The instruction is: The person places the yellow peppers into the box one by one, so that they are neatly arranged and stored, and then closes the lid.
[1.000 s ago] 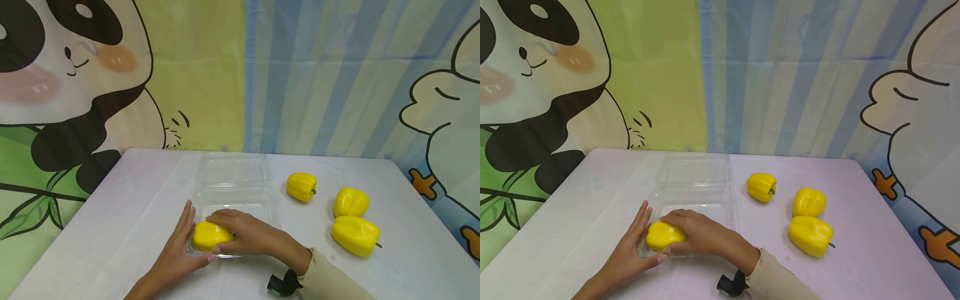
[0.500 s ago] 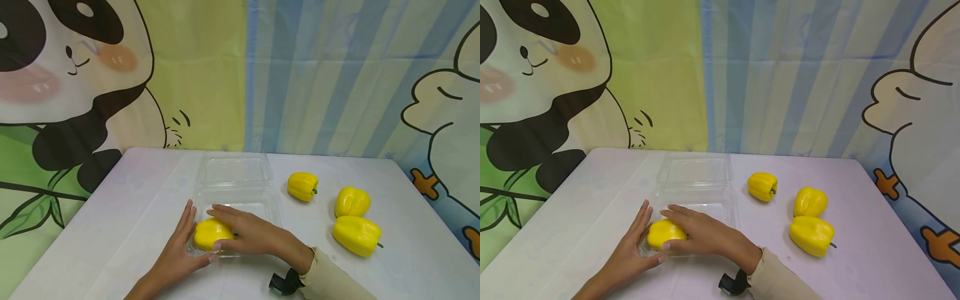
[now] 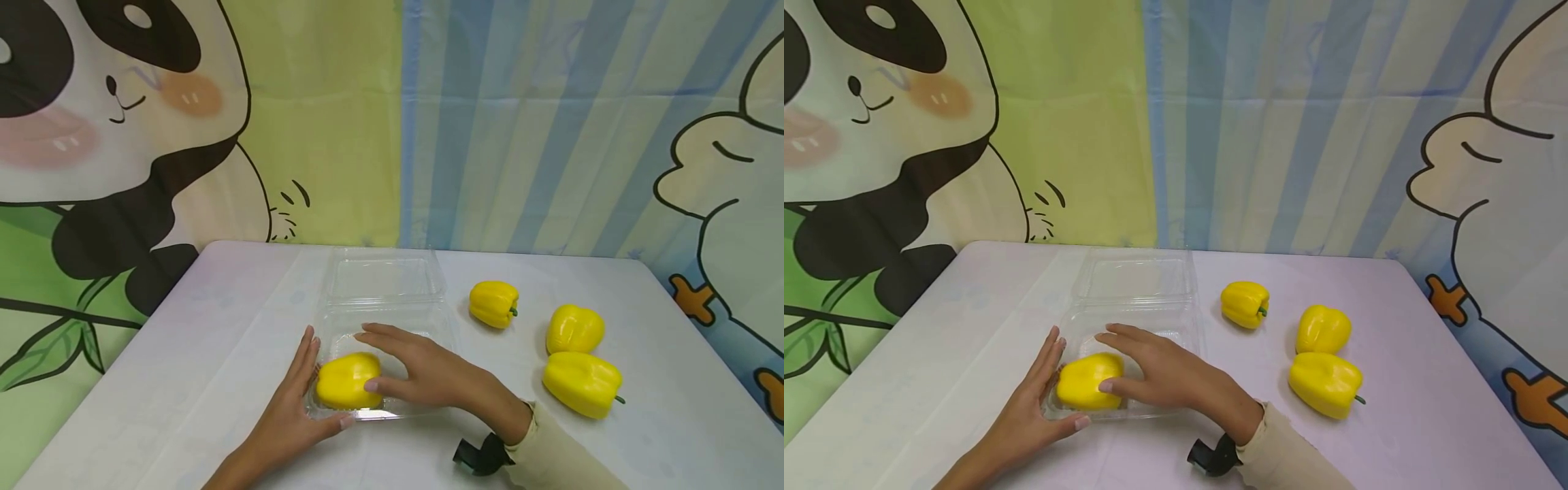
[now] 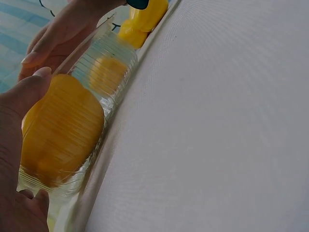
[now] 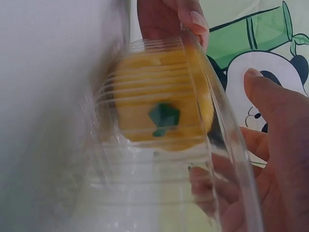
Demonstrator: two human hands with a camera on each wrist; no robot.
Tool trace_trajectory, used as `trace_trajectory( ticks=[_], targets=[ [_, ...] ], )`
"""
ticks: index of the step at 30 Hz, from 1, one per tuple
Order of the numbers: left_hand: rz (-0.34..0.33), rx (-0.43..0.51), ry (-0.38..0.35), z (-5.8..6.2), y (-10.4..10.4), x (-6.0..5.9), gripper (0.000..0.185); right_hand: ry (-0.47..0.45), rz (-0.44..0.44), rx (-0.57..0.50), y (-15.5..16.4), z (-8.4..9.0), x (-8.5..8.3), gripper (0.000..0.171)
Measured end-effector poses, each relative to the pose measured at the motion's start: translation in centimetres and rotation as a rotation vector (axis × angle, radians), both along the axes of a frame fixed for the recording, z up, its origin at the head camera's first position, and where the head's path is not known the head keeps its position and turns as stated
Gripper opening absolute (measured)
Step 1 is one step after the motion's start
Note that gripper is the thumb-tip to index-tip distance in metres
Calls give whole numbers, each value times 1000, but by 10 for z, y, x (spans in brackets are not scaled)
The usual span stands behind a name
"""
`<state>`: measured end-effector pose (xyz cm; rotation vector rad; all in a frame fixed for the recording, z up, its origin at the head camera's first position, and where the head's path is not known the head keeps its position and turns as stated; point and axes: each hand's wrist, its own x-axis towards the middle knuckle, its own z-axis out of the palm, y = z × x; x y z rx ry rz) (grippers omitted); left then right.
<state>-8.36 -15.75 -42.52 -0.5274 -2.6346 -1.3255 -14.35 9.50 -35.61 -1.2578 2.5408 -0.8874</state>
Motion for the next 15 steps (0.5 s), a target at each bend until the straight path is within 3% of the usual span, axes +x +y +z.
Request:
trace_trajectory(
  ticks=[8,15],
  targets=[
    [11,-5,1,0,1,0,117,61,-14,-43,16,2,0,63],
    [19,-14,-4,0,2,0,118,62,-26,-56,29,4,2,60]
  ],
)
